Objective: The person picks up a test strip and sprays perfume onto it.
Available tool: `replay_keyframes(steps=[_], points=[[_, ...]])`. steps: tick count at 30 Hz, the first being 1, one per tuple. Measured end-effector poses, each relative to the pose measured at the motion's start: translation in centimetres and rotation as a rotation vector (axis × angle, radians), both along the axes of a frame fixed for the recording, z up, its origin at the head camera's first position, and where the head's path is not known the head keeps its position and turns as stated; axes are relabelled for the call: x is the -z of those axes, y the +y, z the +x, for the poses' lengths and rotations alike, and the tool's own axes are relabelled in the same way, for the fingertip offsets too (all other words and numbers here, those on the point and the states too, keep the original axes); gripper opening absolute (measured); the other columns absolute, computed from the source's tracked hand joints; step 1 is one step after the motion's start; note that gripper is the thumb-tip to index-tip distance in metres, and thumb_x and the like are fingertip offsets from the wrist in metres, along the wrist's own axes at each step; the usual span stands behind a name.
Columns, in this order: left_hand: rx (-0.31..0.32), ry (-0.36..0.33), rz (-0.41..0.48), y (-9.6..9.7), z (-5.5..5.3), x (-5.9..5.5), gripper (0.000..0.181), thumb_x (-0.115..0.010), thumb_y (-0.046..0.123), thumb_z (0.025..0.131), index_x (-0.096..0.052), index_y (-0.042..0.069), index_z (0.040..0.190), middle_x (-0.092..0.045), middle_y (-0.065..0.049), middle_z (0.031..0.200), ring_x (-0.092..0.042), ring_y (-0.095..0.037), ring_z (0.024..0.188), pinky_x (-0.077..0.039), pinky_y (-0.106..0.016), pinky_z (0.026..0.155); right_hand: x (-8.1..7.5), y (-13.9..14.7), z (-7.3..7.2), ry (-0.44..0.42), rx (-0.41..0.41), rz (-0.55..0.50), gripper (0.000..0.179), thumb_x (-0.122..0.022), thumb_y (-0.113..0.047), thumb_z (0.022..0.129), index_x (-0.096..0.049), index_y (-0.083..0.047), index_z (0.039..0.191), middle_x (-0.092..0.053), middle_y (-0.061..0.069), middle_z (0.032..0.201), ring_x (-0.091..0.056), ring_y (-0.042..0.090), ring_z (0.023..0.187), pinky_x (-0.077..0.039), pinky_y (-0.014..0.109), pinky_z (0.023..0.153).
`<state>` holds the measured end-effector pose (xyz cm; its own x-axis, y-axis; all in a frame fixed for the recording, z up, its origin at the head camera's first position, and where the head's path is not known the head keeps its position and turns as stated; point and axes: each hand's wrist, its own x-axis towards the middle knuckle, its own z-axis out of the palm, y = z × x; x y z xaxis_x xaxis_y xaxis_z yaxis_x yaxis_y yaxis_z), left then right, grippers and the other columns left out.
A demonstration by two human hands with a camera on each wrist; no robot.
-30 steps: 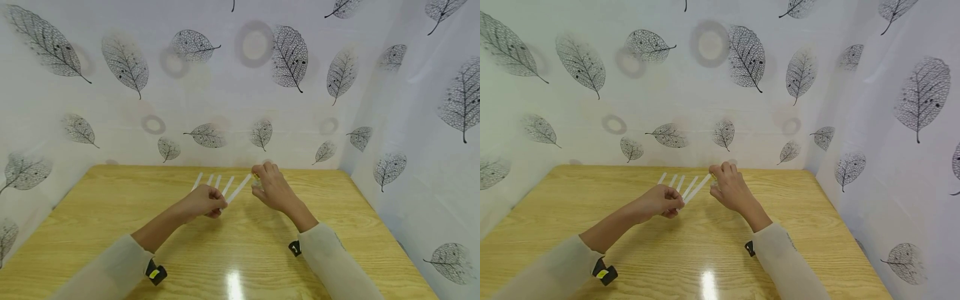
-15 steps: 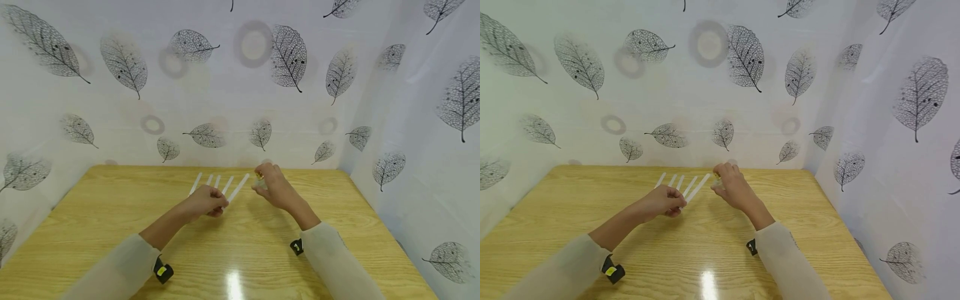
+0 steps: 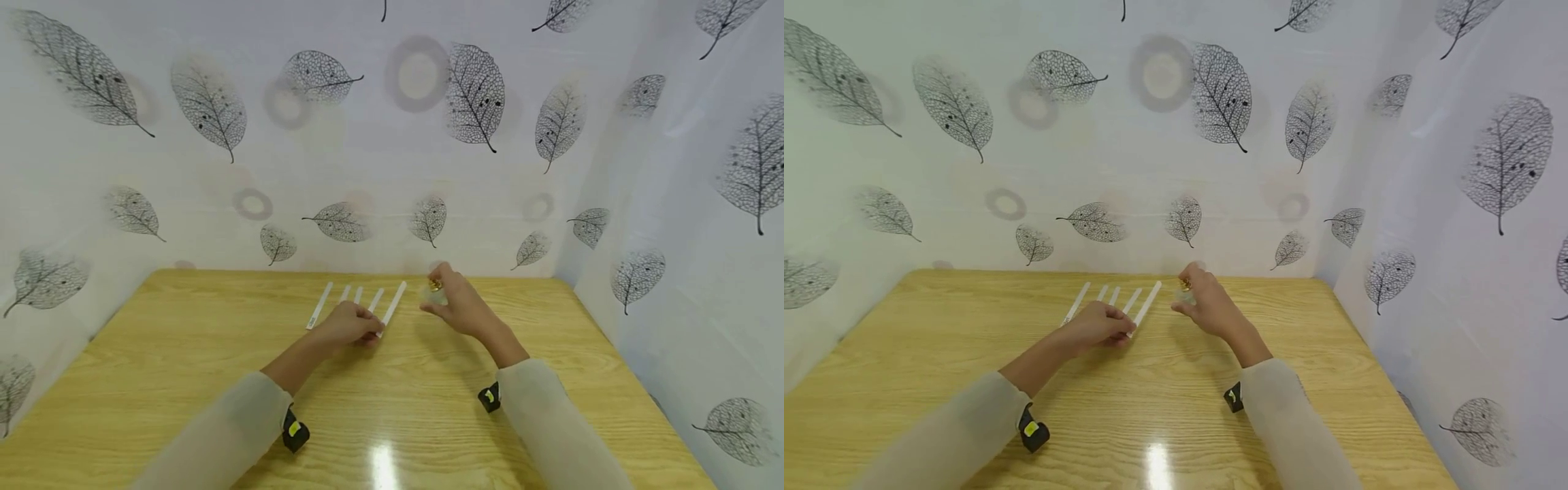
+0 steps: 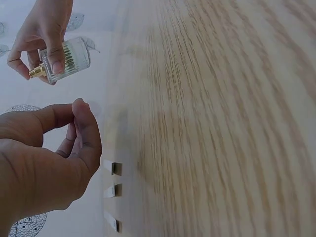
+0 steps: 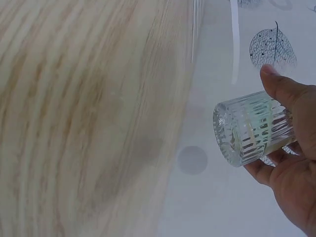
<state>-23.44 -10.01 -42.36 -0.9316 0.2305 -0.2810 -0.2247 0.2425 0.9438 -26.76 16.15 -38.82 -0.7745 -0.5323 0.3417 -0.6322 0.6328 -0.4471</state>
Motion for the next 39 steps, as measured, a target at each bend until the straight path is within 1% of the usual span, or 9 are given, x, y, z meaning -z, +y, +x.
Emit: replay_keyframes(steps=[3,6,10,13,17,21,27,33,39], points=[[-0.018,-0.001,0.012,0.7,-0.4,0.3,0.009,-0.072,0.004,0.094,-0.071,-0.005,0.096,-0.071,-0.013,0.097,-0.069,-0.015,0.074,-0.060,-0.027,0.069,0.3,0.4,-0.5,-0.058,0.025,-0.025,0.055,-0.079,-0.019,0.092,-0.043,-0.001,0.130,-0.060,0.019,0.118,-0.061,0.036,0.110,-0.054,0.050,0.090],[-0.037,-0.006,0.016,1.2,-0.6,0.4,0.009,-0.072,0.002,0.094,-0.071,-0.006,0.096,-0.071,-0.013,0.094,-0.069,-0.015,0.072,-0.060,-0.027,0.069,0.7,0.9,-1.1,-0.120,0.048,-0.058,0.056,-0.079,-0.019,0.092,-0.042,-0.002,0.131,-0.060,0.020,0.123,-0.060,0.037,0.114,-0.053,0.052,0.092],[-0.048,-0.011,-0.001,1.7,-0.8,0.7,0.010,-0.072,0.002,0.094,-0.072,-0.006,0.099,-0.071,-0.013,0.089,-0.070,-0.014,0.069,-0.061,-0.026,0.068,1.2,1.4,-1.9,-0.190,0.081,-0.100,0.056,-0.079,-0.020,0.092,-0.041,-0.004,0.130,-0.058,0.020,0.128,-0.058,0.037,0.119,-0.052,0.054,0.096],[-0.062,-0.028,0.003,2.1,-1.0,1.1,0.008,-0.071,0.002,0.094,-0.071,-0.006,0.098,-0.071,-0.012,0.085,-0.069,-0.013,0.066,-0.060,-0.025,0.066,1.6,1.8,-2.3,-0.240,0.101,-0.130,0.056,-0.080,-0.021,0.092,-0.041,-0.006,0.129,-0.058,0.022,0.133,-0.056,0.041,0.126,-0.050,0.056,0.100],[-0.104,-0.050,0.007,2.4,-1.1,1.4,0.006,-0.072,0.000,0.093,-0.071,-0.006,0.095,-0.070,-0.013,0.083,-0.068,-0.012,0.063,-0.060,-0.025,0.064,1.9,2.3,-2.7,-0.285,0.119,-0.158,0.057,-0.081,-0.021,0.090,-0.041,-0.007,0.129,-0.055,0.024,0.141,-0.048,0.044,0.136,-0.046,0.059,0.105],[-0.139,-0.047,-0.015,2.8,-1.0,1.2,0.005,-0.073,-0.002,0.091,-0.072,-0.006,0.093,-0.071,-0.014,0.081,-0.069,-0.012,0.059,-0.061,-0.026,0.063,2.2,2.6,-3.0,-0.304,0.135,-0.172,0.057,-0.083,-0.022,0.089,-0.042,-0.007,0.126,-0.053,0.026,0.143,-0.044,0.045,0.139,-0.043,0.060,0.108],[-0.190,-0.039,-0.034,3.4,-0.7,0.8,0.004,-0.072,-0.006,0.089,-0.069,-0.008,0.088,-0.071,-0.015,0.076,-0.069,-0.014,0.054,-0.061,-0.027,0.061,2.6,2.8,-3.5,-0.307,0.152,-0.199,0.056,-0.083,-0.020,0.088,-0.042,-0.007,0.125,-0.054,0.026,0.142,-0.046,0.044,0.138,-0.043,0.060,0.108],[-0.191,-0.021,-0.065,3.8,-0.5,0.5,0.006,-0.071,-0.007,0.087,-0.068,-0.008,0.083,-0.071,-0.018,0.077,-0.068,-0.016,0.052,-0.060,-0.027,0.058,2.7,3.2,-3.7,-0.281,0.143,-0.205,0.056,-0.084,-0.016,0.087,-0.043,-0.004,0.124,-0.056,0.025,0.139,-0.048,0.046,0.136,-0.044,0.060,0.107],[-0.205,-0.038,-0.117,4.1,-0.7,0.4,0.008,-0.074,-0.006,0.086,-0.067,-0.007,0.084,-0.072,-0.017,0.073,-0.066,-0.015,0.048,-0.059,-0.027,0.054,2.8,3.6,-3.7,-0.285,0.172,-0.210,0.057,-0.085,-0.020,0.086,-0.044,-0.005,0.121,-0.060,0.020,0.134,-0.052,0.044,0.133,-0.044,0.058,0.107]])
